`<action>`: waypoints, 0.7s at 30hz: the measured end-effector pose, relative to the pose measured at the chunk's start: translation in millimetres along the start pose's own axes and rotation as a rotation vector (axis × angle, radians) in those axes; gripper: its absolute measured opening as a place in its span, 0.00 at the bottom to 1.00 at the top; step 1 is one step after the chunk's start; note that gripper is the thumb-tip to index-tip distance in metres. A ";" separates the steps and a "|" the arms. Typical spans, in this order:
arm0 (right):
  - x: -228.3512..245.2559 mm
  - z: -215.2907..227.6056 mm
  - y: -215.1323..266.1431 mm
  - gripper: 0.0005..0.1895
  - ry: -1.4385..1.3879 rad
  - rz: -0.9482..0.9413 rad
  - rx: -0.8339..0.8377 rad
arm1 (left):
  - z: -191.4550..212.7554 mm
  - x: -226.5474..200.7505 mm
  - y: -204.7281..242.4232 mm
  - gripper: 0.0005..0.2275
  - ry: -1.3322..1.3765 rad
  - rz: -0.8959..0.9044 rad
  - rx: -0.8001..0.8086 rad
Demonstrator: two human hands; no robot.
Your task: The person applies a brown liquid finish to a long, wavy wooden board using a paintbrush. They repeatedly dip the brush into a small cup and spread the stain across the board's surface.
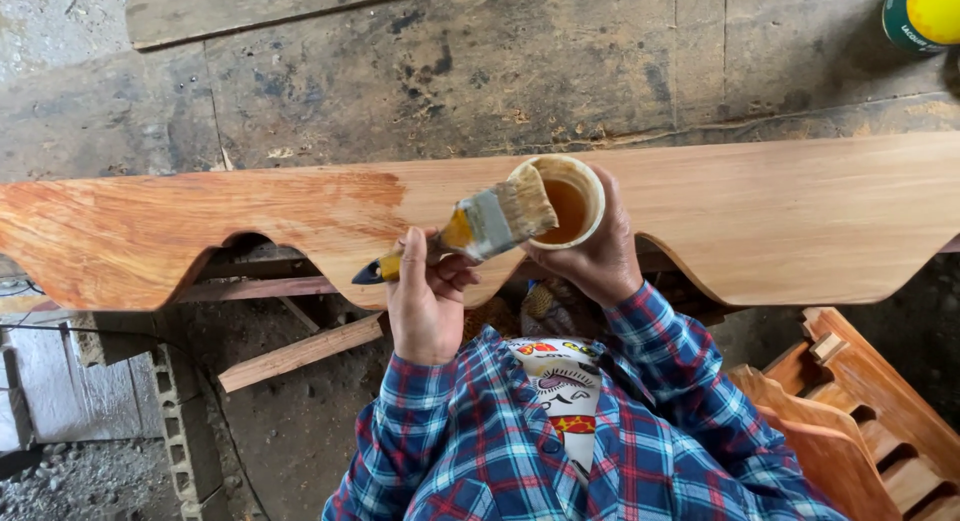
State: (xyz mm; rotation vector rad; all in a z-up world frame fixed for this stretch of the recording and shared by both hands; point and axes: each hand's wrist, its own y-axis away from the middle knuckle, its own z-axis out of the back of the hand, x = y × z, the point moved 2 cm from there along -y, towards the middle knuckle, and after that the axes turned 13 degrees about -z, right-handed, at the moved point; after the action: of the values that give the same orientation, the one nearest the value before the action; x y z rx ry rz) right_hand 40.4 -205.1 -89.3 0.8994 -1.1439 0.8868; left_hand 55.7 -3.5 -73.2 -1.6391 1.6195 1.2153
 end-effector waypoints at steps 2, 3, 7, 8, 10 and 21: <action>0.0 6.0 -7.0 0.51 -0.031 0.052 -0.025 | 6.7 7.9 -5.7 0.11 0.189 0.116 -0.069; -7.3 14.3 -14.8 0.51 -0.031 0.051 -0.020 | 10.3 8.0 -7.6 0.11 0.189 0.115 -0.074; -57.6 57.4 -57.6 0.52 0.128 0.254 -0.167 | 28.0 12.4 -13.1 0.12 0.240 0.148 -0.129; -76.3 70.7 -70.4 0.52 0.229 0.316 -0.255 | 33.6 14.6 -12.9 0.13 0.246 0.156 -0.148; -61.5 87.4 -91.4 0.50 0.250 0.338 -0.280 | 33.9 11.1 -9.3 0.13 0.235 0.178 -0.215; -110.7 169.5 -178.0 0.47 0.231 0.335 -0.395 | 98.6 -10.3 -2.6 0.10 0.242 0.032 -0.417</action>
State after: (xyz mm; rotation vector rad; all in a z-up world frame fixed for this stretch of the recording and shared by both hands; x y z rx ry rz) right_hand 123.4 -440.7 -190.6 0.2775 -1.2287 0.9606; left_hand 37.1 86.8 -109.7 -2.0912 1.6128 1.4961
